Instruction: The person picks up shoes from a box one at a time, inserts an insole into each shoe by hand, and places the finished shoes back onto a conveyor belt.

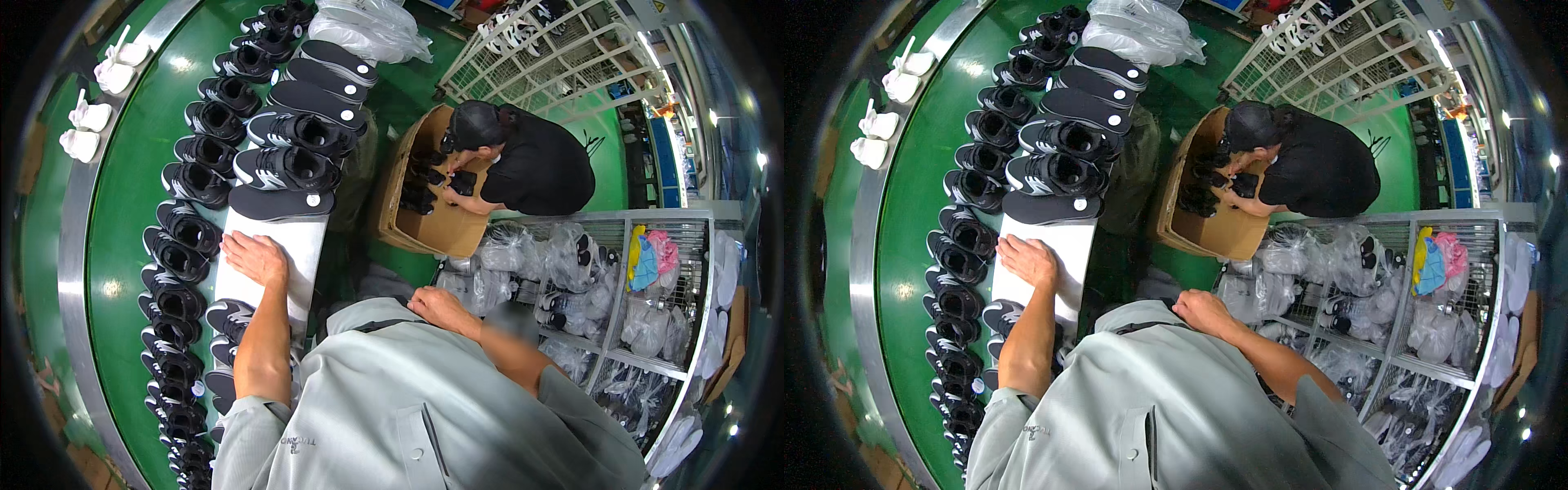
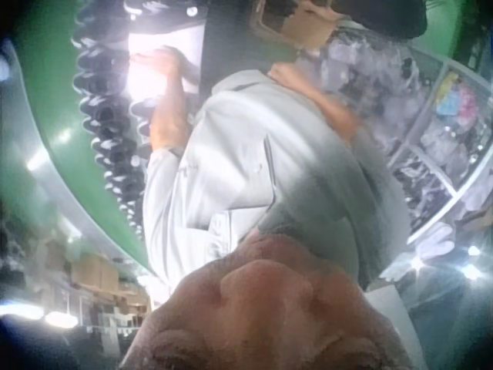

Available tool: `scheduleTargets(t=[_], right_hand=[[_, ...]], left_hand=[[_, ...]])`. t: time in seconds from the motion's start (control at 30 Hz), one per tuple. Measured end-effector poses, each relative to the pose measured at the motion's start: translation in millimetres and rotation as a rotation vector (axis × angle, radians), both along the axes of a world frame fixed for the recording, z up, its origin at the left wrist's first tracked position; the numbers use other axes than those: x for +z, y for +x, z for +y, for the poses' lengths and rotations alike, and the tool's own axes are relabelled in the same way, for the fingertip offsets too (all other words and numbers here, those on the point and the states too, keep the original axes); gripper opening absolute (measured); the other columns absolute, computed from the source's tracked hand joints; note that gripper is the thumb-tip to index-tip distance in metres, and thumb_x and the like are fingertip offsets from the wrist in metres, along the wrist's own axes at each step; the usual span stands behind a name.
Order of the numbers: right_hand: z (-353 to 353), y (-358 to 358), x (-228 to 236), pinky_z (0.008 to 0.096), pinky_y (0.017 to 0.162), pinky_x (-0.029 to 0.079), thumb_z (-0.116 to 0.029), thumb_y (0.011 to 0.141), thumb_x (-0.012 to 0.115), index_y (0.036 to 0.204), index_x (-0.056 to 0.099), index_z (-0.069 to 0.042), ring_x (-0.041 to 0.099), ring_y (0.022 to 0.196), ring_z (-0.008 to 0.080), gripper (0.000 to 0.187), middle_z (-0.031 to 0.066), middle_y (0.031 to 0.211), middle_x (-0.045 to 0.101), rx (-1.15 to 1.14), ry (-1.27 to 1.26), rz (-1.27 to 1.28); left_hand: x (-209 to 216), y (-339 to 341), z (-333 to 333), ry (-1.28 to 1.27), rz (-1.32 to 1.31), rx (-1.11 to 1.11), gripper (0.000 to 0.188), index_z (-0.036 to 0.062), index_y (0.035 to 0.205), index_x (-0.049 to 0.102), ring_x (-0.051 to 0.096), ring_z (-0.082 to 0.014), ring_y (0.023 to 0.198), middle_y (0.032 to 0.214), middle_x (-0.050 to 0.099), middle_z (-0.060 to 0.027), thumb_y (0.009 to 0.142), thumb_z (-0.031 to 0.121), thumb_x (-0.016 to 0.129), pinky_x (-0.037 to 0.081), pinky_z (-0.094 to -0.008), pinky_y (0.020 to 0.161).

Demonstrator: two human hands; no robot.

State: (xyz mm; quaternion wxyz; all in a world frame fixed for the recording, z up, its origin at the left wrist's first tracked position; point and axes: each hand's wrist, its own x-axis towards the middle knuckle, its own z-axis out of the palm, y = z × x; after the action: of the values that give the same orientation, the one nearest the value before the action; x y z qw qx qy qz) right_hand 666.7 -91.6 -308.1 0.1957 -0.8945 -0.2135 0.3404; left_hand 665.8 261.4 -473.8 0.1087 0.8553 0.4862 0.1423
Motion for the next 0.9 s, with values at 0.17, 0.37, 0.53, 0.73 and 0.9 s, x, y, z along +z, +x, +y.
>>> scheduleTargets(t=[0.17, 0.37, 0.53, 0.73, 0.9], right_hand=[[3.2, 4.4, 12.0, 0.0475, 0.076, 0.052, -0.029, 0.093, 0.065, 0.088, 0.066, -0.002, 0.066, 0.085, 0.0401, 0.028, 0.0201, 0.087, 0.069, -0.055, -0.047, 0.057], [-18.8, 22.4, 8.2, 0.0468, 0.074, 0.052, -0.029, 0.091, 0.067, 0.089, 0.067, -0.004, 0.067, 0.084, 0.0380, 0.025, 0.0175, 0.088, 0.070, -0.083, -0.123, 0.043], [-70.0, 63.1, -10.1, 0.0442, 0.073, 0.054, -0.025, 0.089, 0.068, 0.088, 0.072, -0.007, 0.069, 0.081, 0.0348, 0.018, 0.0175, 0.086, 0.072, -0.268, -0.297, -0.059], [-121.2, 169.9, 1.9, 0.0407, 0.070, 0.054, -0.014, 0.087, 0.065, 0.089, 0.073, -0.005, 0.070, 0.076, 0.0319, 0.012, 0.0181, 0.081, 0.071, -0.393, -0.026, -0.469], [-108.2, 258.1, 34.5, 0.0478, 0.094, 0.046, -0.022, 0.090, 0.053, 0.106, 0.070, 0.002, 0.060, 0.104, 0.0412, 0.033, 0.0201, 0.114, 0.066, 0.055, -0.194, -0.745]], left_hand=[[-2.8, -2.7, 3.9, -0.026, 0.007, -0.002, 0.051, -0.0004, 0.139, 0.048, 0.032, -0.0374, 0.146, 0.152, 0.042, -0.0198, 0.094, 0.022, 0.055, 0.025, -0.0524, 0.119], [-1.3, 1.1, 1.5, -0.050, 0.009, 0.014, 0.052, -0.0004, 0.140, 0.047, 0.030, -0.0371, 0.147, 0.153, 0.041, -0.0200, 0.094, 0.023, 0.054, 0.024, -0.0524, 0.120], [-6.2, 2.3, 0.5, -0.038, 0.019, 0.015, 0.054, -0.0002, 0.141, 0.046, 0.030, -0.0366, 0.148, 0.153, 0.041, -0.0199, 0.094, 0.024, 0.054, 0.024, -0.0525, 0.120], [-6.6, 7.2, -1.2, -0.048, 0.111, 0.030, 0.055, 0.0003, 0.144, 0.042, 0.027, -0.0363, 0.149, 0.154, 0.039, -0.0198, 0.094, 0.022, 0.053, 0.022, -0.0519, 0.121], [-7.2, 8.3, 0.0, -0.026, 0.061, 0.030, 0.054, 0.0009, 0.142, 0.044, 0.028, -0.0367, 0.149, 0.154, 0.039, -0.0183, 0.093, 0.022, 0.054, 0.023, -0.0522, 0.120]])
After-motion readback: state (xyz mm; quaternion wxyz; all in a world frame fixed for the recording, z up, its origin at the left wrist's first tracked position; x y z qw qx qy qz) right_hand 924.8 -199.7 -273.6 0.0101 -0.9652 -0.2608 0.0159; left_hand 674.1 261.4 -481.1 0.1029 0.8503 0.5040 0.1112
